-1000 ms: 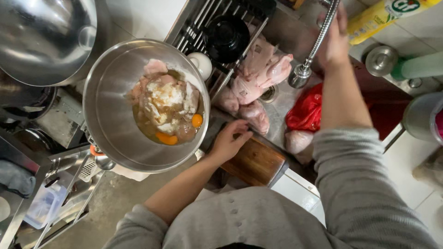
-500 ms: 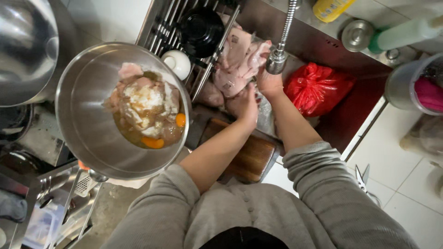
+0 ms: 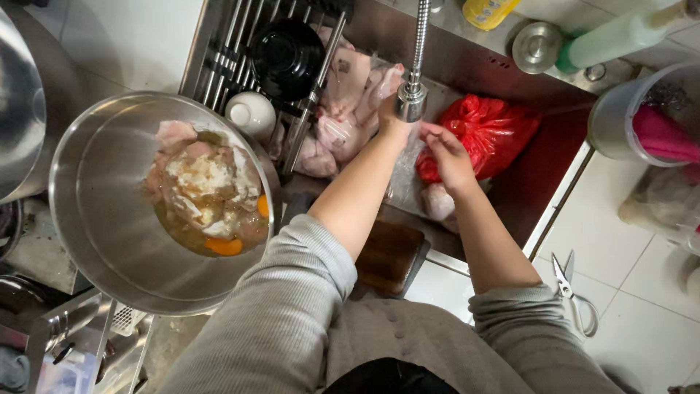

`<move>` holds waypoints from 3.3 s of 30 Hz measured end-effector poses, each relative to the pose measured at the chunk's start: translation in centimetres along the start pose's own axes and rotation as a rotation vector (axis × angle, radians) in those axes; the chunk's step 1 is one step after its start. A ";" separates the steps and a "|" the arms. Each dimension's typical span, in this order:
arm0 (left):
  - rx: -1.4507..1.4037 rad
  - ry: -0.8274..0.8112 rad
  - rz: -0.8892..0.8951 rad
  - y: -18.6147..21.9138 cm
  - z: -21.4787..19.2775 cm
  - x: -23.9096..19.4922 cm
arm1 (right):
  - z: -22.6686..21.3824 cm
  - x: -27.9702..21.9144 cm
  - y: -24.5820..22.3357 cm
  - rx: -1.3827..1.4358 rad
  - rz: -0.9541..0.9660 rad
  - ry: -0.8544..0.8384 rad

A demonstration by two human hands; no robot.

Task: The person cracks two eggs into a metal bowl containing raw chicken pieces and a white powder, then adds seasoning from a green-capped bottle. They mix the ingredients thoroughly by hand, ensuring the chicken is coated, and finally rinse their hands under running water.

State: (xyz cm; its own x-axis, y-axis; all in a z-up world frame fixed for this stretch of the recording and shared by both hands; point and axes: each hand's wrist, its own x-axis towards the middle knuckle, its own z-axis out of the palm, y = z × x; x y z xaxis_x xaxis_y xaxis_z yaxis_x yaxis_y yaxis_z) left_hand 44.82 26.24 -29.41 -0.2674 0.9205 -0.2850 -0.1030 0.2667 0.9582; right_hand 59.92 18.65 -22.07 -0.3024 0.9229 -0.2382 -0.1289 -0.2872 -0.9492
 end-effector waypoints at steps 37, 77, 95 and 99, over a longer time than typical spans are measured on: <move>0.114 0.215 0.041 0.3 0.8 -3.3 | 1.1 -1.9 -1.0 0.108 0.065 0.272; -0.027 0.099 -0.486 7.1 4.7 -15.1 | 3.5 -8.9 -5.3 0.165 0.180 -0.114; 0.158 1.192 0.996 43.7 -17.5 -17.2 | 1.0 -9.6 -16.4 -1.304 -0.498 0.307; 0.452 1.234 0.893 51.9 -27.3 -11.0 | 6.1 -5.7 -22.2 -1.275 -0.755 0.146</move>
State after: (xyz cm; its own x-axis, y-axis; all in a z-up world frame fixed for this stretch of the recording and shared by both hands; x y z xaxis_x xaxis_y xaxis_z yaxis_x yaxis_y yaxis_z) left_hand 16.29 22.15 22.83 -0.6862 0.0937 0.7213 0.7270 0.0572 0.6842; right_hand 58.74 18.23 1.60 -0.4377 0.7868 0.4351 0.7076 0.6000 -0.3732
